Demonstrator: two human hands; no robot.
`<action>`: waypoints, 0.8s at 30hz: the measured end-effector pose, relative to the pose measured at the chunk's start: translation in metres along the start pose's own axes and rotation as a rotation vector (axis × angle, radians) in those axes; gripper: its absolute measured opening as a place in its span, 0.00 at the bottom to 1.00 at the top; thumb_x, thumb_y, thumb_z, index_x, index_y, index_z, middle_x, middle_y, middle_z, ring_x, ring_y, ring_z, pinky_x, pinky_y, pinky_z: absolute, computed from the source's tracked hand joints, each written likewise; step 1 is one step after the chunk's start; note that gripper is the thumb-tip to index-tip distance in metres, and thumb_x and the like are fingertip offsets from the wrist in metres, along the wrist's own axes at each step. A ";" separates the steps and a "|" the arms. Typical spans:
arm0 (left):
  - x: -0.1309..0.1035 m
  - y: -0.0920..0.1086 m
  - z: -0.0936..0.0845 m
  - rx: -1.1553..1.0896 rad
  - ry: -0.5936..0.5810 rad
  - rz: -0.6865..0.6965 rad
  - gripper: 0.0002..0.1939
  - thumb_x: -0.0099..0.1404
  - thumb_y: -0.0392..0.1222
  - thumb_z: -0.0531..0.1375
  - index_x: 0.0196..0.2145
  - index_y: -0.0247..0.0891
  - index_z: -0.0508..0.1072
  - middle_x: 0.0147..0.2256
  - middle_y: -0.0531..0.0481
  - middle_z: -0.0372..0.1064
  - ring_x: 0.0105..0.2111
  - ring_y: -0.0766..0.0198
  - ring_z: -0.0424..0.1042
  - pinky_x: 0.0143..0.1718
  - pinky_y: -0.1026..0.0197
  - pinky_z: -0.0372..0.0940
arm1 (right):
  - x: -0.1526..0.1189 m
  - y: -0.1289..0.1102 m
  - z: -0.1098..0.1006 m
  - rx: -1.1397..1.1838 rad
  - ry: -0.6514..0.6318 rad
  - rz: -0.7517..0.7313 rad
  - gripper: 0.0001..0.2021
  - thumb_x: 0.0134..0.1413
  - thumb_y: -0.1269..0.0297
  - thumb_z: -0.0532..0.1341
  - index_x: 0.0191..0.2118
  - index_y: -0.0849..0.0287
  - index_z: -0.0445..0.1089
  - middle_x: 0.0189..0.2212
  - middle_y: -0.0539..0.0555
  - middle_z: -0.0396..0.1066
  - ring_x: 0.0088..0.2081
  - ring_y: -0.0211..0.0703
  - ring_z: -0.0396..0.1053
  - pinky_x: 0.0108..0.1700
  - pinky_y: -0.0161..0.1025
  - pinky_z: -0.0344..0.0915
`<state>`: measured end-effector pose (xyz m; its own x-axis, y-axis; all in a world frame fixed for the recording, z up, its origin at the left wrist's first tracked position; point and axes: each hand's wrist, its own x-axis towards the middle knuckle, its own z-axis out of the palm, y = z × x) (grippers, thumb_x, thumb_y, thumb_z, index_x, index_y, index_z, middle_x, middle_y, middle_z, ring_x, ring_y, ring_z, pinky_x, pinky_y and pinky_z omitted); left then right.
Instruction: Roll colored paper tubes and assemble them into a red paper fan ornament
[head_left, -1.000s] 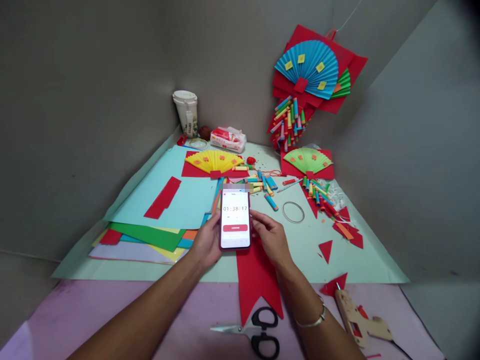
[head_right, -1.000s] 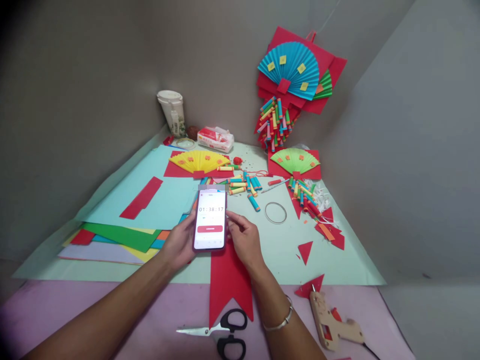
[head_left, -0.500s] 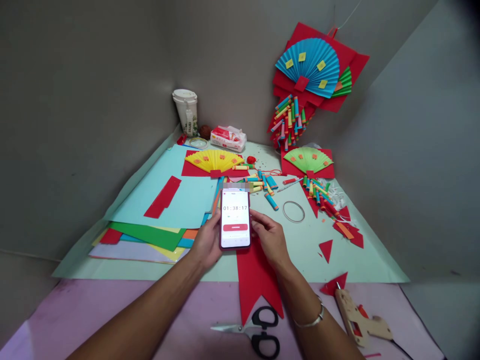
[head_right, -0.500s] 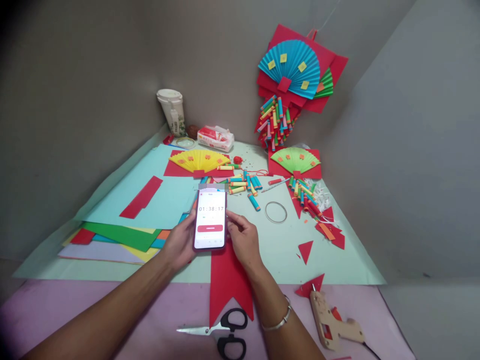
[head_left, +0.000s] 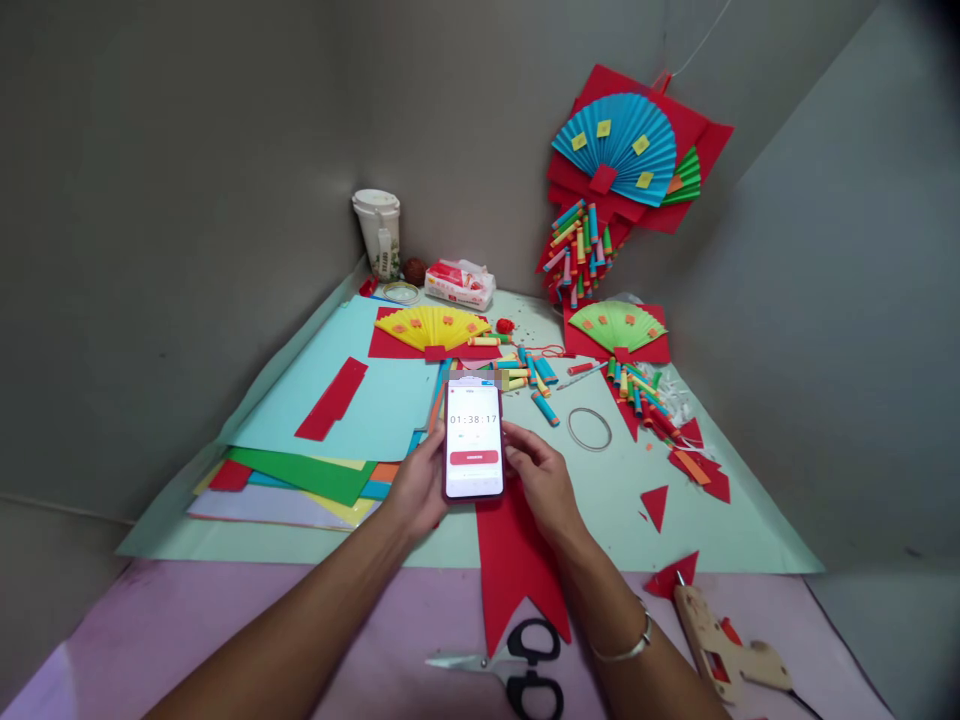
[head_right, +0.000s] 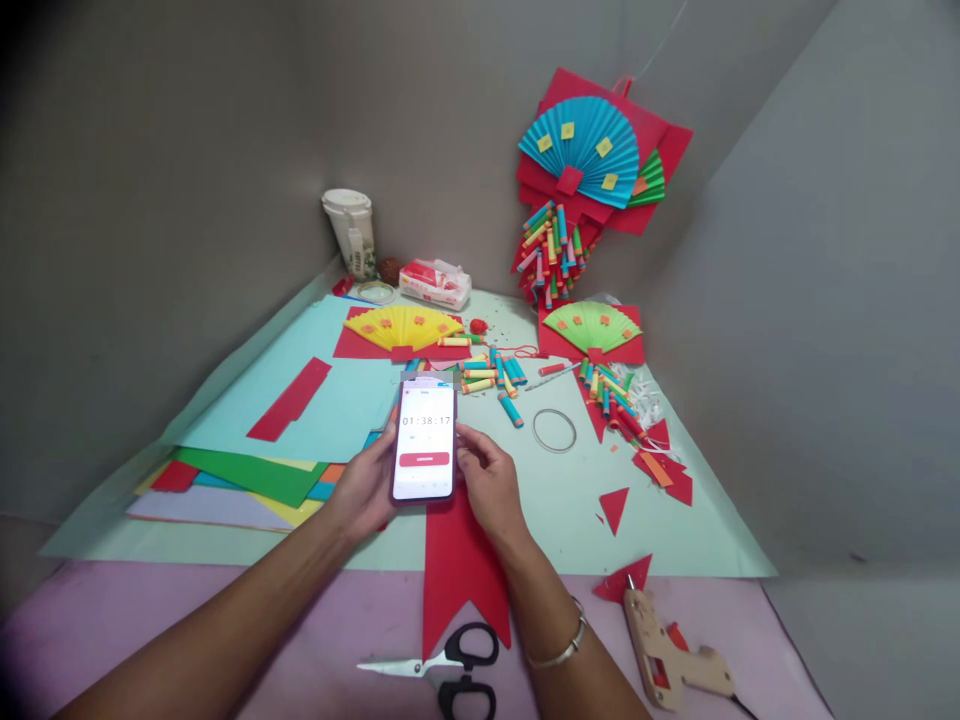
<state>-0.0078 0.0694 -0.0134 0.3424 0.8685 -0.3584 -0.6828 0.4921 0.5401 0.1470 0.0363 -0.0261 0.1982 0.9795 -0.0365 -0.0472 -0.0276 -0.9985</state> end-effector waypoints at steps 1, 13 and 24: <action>0.000 0.000 0.000 -0.008 -0.002 -0.002 0.19 0.72 0.44 0.52 0.54 0.34 0.71 0.41 0.41 0.79 0.39 0.54 0.79 0.43 0.53 0.72 | 0.000 -0.001 0.000 0.020 0.003 0.015 0.19 0.52 0.62 0.62 0.50 0.56 0.74 0.42 0.53 0.77 0.40 0.45 0.72 0.41 0.40 0.68; 0.001 0.002 -0.005 -0.060 -0.004 -0.075 0.17 0.72 0.43 0.51 0.37 0.32 0.77 0.29 0.45 0.79 0.27 0.60 0.78 0.39 0.57 0.73 | -0.019 -0.012 -0.011 -0.012 -0.222 0.215 0.20 0.56 0.49 0.61 0.48 0.57 0.76 0.37 0.54 0.77 0.33 0.40 0.68 0.37 0.38 0.65; -0.003 0.007 -0.002 -0.026 0.035 -0.106 0.14 0.71 0.42 0.54 0.42 0.31 0.76 0.34 0.42 0.80 0.31 0.57 0.79 0.38 0.55 0.73 | -0.033 -0.014 -0.005 0.235 -0.291 0.290 0.21 0.51 0.56 0.69 0.50 0.57 0.76 0.47 0.56 0.76 0.40 0.41 0.72 0.42 0.36 0.67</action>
<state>-0.0148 0.0702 -0.0096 0.3914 0.8087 -0.4391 -0.6605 0.5792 0.4778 0.1464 0.0036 -0.0113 -0.1370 0.9542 -0.2660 -0.2872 -0.2952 -0.9112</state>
